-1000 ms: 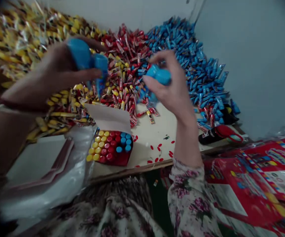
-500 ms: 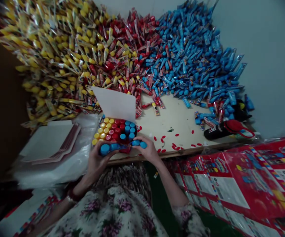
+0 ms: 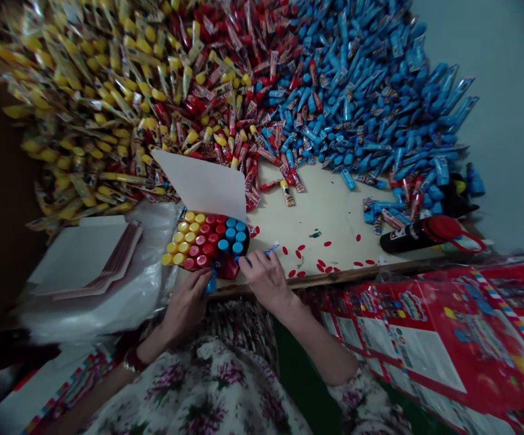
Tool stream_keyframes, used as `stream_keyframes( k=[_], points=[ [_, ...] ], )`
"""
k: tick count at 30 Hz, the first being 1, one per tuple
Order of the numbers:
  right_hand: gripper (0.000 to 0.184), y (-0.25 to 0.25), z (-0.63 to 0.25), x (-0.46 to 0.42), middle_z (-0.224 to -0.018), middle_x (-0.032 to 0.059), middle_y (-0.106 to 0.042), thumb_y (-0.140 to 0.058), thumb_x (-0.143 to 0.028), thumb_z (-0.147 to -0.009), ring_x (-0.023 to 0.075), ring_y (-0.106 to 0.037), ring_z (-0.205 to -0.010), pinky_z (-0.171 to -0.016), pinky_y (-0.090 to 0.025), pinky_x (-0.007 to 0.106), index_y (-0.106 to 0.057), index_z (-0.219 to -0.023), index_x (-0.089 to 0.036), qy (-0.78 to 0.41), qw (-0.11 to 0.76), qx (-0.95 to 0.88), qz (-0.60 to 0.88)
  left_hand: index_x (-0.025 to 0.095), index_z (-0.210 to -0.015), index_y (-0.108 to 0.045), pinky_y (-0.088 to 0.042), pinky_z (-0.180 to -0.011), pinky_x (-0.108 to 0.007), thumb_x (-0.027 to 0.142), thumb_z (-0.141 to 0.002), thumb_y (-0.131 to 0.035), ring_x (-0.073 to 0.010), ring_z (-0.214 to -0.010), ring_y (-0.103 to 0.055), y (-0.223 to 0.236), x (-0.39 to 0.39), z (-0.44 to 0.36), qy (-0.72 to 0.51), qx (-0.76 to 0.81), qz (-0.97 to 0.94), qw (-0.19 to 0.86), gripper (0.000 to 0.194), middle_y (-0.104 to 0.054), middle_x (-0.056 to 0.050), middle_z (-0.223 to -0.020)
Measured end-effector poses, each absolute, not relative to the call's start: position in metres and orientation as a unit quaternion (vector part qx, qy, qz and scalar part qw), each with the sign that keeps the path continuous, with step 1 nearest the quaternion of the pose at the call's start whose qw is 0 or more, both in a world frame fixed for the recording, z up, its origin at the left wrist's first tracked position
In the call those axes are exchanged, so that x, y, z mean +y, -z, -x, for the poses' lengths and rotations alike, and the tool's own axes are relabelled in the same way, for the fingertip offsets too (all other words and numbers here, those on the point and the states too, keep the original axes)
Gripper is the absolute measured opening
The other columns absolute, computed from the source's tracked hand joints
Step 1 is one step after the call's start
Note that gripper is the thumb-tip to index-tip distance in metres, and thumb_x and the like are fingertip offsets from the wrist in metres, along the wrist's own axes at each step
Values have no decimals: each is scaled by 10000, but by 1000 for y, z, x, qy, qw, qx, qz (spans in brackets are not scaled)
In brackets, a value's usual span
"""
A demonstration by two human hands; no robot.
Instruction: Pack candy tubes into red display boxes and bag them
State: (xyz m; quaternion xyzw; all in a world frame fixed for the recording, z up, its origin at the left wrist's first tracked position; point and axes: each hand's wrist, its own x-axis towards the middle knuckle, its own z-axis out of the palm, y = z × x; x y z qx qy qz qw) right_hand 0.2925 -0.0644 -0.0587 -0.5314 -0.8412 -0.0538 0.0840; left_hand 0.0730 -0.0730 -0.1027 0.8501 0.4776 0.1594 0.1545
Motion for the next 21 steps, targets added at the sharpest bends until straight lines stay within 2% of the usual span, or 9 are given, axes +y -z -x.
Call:
stream_keyframes(
  k=[4,8,13,16,18,19,21],
  points=[
    [159,51,-285,-59,-828,72,-609,-470,-102,-890,221,-508,-808,-734,-309,356,-606,-928,-175,54,30,-855,514,143,-1083,-539,-501,-869,-362,-32,-736,-378,-232,-1020,-567,85,-57,-84,-51,473,-867,152,419,-599,-134,-1118],
    [176,52,-274,-48,-891,87,-609,-472,-86,-867,245,-515,-886,-802,-350,385,-607,-943,-171,40,9,-874,483,162,-943,-551,-490,-790,-330,-17,-767,-377,-224,-921,-576,68,-37,-101,47,477,-867,139,306,-614,-102,-965],
    [209,61,-261,-34,-999,112,-612,-465,-77,-871,263,-517,-1015,-918,-354,425,-620,-977,-171,11,28,-853,521,133,-956,-562,-483,-777,-356,6,-826,-347,-250,-912,-593,63,-24,-121,73,510,-848,125,281,-623,-129,-945],
    [307,65,-265,-35,-1021,101,-616,-434,-48,-874,245,-540,-1012,-912,-381,407,-607,-1082,-193,-27,41,-839,541,136,-1044,-557,-481,-833,-362,44,-833,-412,-252,-975,-588,64,-25,-116,-6,519,-837,172,272,-601,-129,-1048],
    [375,69,-274,-43,-1042,89,-615,-456,-74,-878,228,-564,-988,-891,-410,383,-545,-1212,-220,-84,92,-829,544,172,-1146,-512,-471,-884,-341,154,-825,-541,-240,-1061,-557,60,-30,-103,-151,518,-814,217,323,-535,-116,-1182],
    [382,70,-279,-49,-1043,85,-614,-490,-121,-883,222,-575,-969,-876,-426,372,-512,-1249,-228,-122,143,-810,556,193,-1176,-487,-461,-905,-330,226,-817,-592,-232,-1095,-535,56,-33,-94,-228,521,-785,244,376,-503,-104,-1217],
    [362,76,-288,-64,-999,69,-612,-570,-256,-870,210,-595,-914,-830,-462,346,-486,-1222,-234,-221,292,-716,595,220,-1161,-473,-465,-875,-299,359,-834,-595,-199,-1051,-531,48,-42,-76,-346,544,-694,320,377,-508,-68,-1151]
  ],
)
